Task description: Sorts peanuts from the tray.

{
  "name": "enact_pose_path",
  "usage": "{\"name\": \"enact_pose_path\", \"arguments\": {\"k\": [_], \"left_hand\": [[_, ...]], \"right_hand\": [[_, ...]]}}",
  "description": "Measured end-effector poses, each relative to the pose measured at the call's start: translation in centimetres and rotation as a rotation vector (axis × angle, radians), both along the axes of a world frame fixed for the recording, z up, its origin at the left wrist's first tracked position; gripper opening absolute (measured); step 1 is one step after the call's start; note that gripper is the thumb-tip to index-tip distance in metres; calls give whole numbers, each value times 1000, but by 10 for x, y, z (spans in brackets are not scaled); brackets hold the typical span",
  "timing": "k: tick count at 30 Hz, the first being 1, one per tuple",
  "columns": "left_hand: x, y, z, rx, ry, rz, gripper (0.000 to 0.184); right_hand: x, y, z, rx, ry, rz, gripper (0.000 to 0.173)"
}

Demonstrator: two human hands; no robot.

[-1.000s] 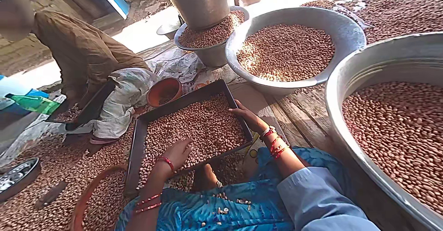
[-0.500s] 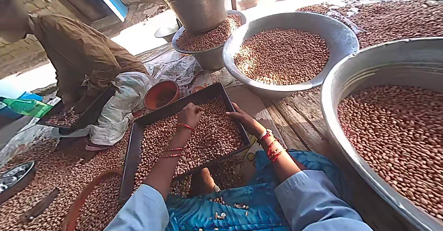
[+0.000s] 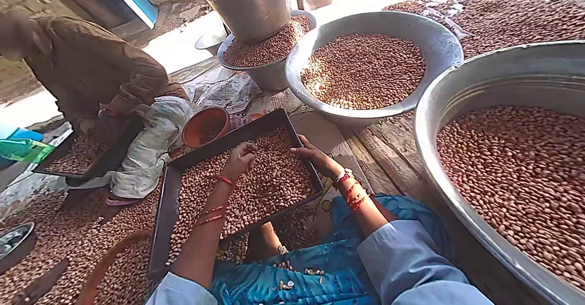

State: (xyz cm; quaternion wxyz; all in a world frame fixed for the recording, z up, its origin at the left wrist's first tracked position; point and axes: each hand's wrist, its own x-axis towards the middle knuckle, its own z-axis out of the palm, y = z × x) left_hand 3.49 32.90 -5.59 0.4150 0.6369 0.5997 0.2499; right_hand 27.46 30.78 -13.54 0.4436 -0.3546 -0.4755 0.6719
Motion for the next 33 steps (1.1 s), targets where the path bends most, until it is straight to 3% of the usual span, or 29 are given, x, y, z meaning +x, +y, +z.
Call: {"name": "enact_pose_path", "arguments": {"k": [3, 5, 7, 9, 11, 12, 16, 19, 22, 24, 26, 27, 31, 33], "left_hand": [[7, -30, 3, 40, 331, -136, 25], [13, -40, 1, 21, 429, -181, 27], [10, -39, 0, -8, 327, -188, 20], [2, -31, 0, -4, 32, -118, 8], [-1, -19, 1, 35, -170, -33, 16], [0, -12, 2, 70, -120, -15, 21], [29, 2, 8, 121, 494, -77, 29], [49, 7, 2, 49, 648, -123, 35], [34, 14, -1, 32, 473, -95, 28], [10, 14, -6, 69, 92, 7, 14], [-11, 8, -4, 59, -152, 75, 23], [-20, 3, -3, 74, -125, 73, 26], [-23, -19, -2, 107, 442, -69, 20], [-14, -26, -5, 78, 583, -94, 24]], "right_hand": [[-1, 0, 2, -4, 4, 5, 73], [-2, -1, 3, 4, 5, -3, 73], [-3, -2, 3, 9, 9, -7, 73], [-2, -4, 4, 7, 6, -18, 72], [-3, -6, 5, 8, 7, -34, 70], [-4, -6, 6, 8, 7, -35, 69], [-3, -3, 4, 30, -4, -24, 69], [-1, -2, 1, 27, 8, -12, 69], [-1, 0, 0, 30, 14, 3, 69], [0, 0, 0, 24, 3, 3, 70], [1, 0, 1, 18, -6, 2, 70], [1, 0, 1, 16, -8, 4, 69], [0, 2, 2, -5, -2, 23, 68], [-1, 1, 2, -14, 0, 15, 67]]}}
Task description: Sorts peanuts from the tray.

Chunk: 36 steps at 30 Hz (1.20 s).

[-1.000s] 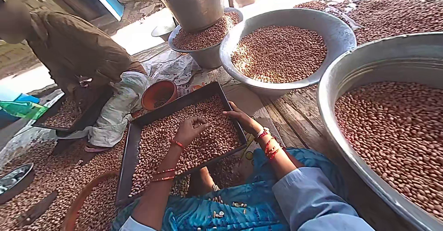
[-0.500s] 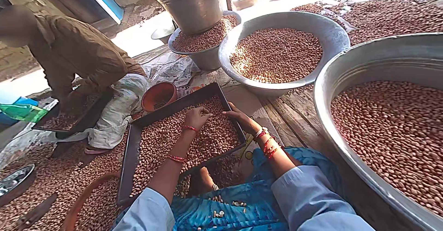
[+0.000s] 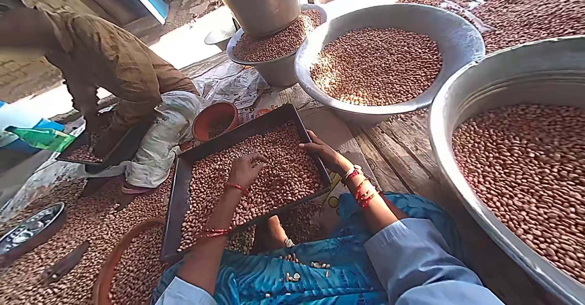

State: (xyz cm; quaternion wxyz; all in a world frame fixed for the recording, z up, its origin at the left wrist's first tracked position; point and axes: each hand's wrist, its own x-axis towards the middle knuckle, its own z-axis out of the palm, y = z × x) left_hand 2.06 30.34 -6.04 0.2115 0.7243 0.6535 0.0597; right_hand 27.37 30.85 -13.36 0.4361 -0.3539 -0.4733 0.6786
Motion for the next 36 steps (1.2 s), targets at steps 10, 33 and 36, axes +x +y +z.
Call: {"name": "enact_pose_path", "arguments": {"k": [10, 33, 36], "left_hand": [[-15, 5, -7, -27, -611, 71, 23], [32, -13, 3, -48, 37, -79, 23], [17, -13, 10, -86, -55, -147, 19]], "right_hand": [[-1, -5, 2, 2, 16, -35, 66], [0, -1, -3, -5, -5, -19, 66], [0, -3, -1, -1, -3, -16, 68]]}}
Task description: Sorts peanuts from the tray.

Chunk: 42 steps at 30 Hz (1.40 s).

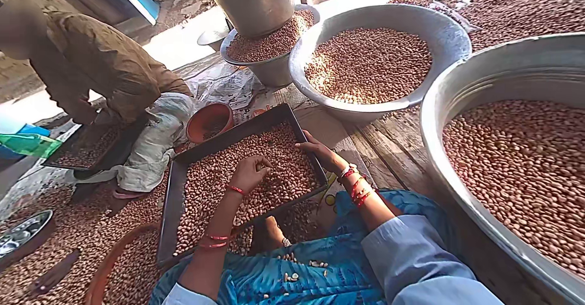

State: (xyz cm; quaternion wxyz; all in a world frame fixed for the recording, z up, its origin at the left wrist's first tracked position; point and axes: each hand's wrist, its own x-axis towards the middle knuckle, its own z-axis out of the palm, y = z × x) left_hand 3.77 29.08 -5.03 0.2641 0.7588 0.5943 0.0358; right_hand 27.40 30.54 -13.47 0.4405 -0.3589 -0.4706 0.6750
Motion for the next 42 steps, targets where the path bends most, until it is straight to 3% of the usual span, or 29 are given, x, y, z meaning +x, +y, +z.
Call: {"name": "enact_pose_path", "arguments": {"k": [4, 5, 7, 9, 13, 17, 19, 21, 23, 27, 30, 31, 33, 35, 37, 40, 42], "left_hand": [[-56, -8, 20, -441, -609, -362, 15], [-60, -11, 25, -467, -674, -379, 16], [-48, -17, 32, -239, -591, -182, 12], [-24, -15, 27, 43, -336, -50, 12], [20, -9, 1, 261, -30, -69, 18], [29, -7, -3, 111, 23, -124, 20], [3, -7, 8, -48, -213, -243, 16], [-32, -10, 17, -340, -538, -319, 16], [-66, -13, 31, -405, -547, -204, 26], [-85, -6, 35, -188, 249, 238, 35], [-49, -11, 12, -268, 509, 190, 57], [-30, -16, 6, -264, 496, 145, 63], [-5, -24, 2, -206, 244, 57, 65], [2, -21, 2, -124, -171, 41, 51], [-4, -10, 8, -39, -392, 148, 39], [-31, 11, 20, 191, -158, 264, 31], [-47, 19, 23, 200, 8, 272, 31]], "right_hand": [[0, 0, 1, -4, -7, -13, 67], [0, 0, 1, -3, -12, -19, 67], [-1, 1, 0, -3, -11, -18, 65], [-2, 1, 0, -8, -16, -20, 66], [0, 0, -2, -10, -2, -17, 68], [0, 0, -1, -3, 24, -3, 67], [0, 0, 0, 7, 21, -3, 67], [0, 1, 0, 12, 11, -1, 69], [0, 3, 0, 20, 3, 3, 69], [-1, 2, 3, 5, 3, -1, 70], [-2, 1, 2, 6, -3, -9, 70], [-2, 0, 3, 3, -4, -9, 69], [-2, -1, 5, -1, -1, -6, 69], [-2, -2, 5, 1, -7, -15, 67], [-2, -2, 3, -4, -15, -27, 66], [-1, -1, 1, -8, -22, -24, 65], [-1, 1, 0, -1, -18, -20, 64]]}}
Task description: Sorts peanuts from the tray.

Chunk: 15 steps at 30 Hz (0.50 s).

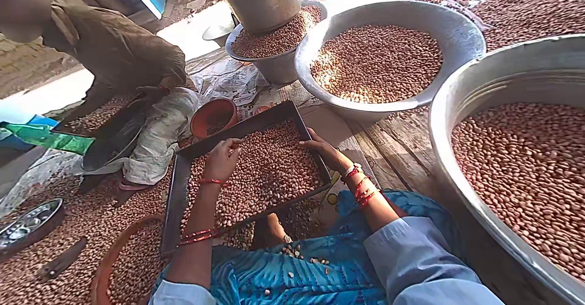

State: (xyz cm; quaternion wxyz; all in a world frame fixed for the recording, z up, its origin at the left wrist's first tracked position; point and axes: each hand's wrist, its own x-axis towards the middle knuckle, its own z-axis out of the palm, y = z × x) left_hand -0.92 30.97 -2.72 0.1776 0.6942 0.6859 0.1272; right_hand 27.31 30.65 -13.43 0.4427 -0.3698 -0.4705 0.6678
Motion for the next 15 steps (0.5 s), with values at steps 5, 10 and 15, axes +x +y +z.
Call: {"name": "enact_pose_path", "arguments": {"k": [5, 10, 15], "left_hand": [[-2, 9, -23, -461, -210, -110, 37], [12, 14, -25, -140, 33, -70, 41], [59, -24, -22, 82, -142, -277, 19]], "right_hand": [[0, 0, -1, 1, 4, 5, 64], [0, -2, 0, -3, 9, 6, 68], [1, -1, 0, 0, 18, 8, 64]]}}
